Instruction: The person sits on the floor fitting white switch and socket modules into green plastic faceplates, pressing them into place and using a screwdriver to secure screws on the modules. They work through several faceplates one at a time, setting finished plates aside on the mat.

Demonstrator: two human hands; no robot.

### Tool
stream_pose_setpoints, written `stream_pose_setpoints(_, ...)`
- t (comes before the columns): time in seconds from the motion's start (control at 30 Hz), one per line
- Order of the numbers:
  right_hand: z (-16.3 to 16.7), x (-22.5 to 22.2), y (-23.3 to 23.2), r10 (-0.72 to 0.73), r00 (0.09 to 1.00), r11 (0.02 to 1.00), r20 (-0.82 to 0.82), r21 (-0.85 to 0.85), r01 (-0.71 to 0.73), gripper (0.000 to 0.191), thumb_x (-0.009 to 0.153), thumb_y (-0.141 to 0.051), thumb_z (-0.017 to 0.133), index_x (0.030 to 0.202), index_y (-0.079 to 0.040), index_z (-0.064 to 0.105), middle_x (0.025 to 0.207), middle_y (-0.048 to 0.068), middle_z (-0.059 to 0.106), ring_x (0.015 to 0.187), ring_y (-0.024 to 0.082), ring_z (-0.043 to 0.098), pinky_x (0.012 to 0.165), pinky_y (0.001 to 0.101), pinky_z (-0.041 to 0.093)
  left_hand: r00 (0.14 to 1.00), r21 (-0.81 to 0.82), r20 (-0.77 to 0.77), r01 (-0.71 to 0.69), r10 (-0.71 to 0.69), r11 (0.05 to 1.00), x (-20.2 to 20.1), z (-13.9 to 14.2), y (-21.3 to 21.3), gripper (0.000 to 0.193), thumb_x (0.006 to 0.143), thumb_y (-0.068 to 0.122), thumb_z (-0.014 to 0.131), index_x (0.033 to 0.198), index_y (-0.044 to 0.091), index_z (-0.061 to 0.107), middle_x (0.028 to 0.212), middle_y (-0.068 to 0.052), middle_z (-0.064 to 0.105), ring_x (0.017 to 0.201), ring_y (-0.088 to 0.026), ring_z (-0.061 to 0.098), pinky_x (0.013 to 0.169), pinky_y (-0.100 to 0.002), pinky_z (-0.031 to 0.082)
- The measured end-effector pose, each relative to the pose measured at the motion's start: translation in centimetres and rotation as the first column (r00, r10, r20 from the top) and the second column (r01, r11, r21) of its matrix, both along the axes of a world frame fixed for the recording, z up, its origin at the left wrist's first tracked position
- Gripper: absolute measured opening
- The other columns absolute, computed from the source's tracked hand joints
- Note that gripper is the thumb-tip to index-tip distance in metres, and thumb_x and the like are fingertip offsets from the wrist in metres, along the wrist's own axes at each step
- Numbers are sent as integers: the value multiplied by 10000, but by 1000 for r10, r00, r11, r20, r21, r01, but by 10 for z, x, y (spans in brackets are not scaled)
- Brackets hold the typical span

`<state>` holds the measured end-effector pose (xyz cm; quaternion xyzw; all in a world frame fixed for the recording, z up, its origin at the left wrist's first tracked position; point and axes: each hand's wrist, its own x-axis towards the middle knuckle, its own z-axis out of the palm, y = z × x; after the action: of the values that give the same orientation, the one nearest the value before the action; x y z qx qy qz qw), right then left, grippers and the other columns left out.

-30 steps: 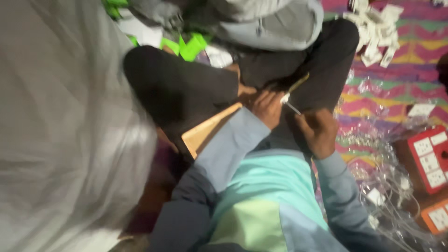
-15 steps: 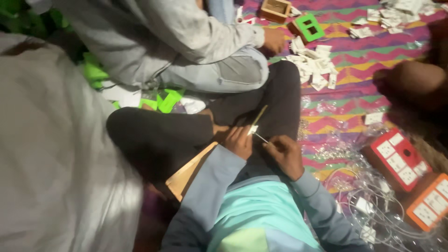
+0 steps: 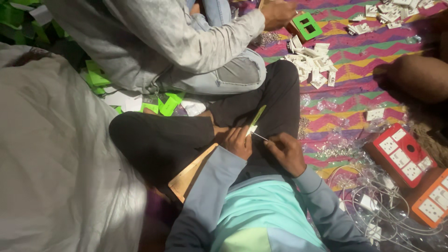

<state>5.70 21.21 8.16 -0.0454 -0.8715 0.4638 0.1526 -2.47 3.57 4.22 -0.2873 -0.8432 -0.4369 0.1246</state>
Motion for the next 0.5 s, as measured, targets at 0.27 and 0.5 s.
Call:
stream_pose_setpoints(0.27, 7, 0, -7, -58, 998, 997, -1, 58, 57, 234, 883, -208, 753, 938, 14, 706, 754, 147, 660, 607, 250, 651, 549, 359, 482, 1000, 17, 4, 6, -6, 1000, -2, -5, 1, 234, 926, 50, 662, 1151, -9, 652, 1020, -161, 700, 971, -354, 666, 844, -433, 550)
stream_pose_setpoints(0.5, 4, 1, -4, -69, 997, 988, 45, 144, 62, 150, 918, -181, 771, 907, -34, 741, 749, 128, 654, 613, 249, 643, 565, 374, 471, 1000, -10, 5, -26, 26, 1000, 0, -6, 0, 239, 915, 62, 672, 1145, -1, 664, 1015, -151, 713, 962, -344, 674, 819, -431, 551)
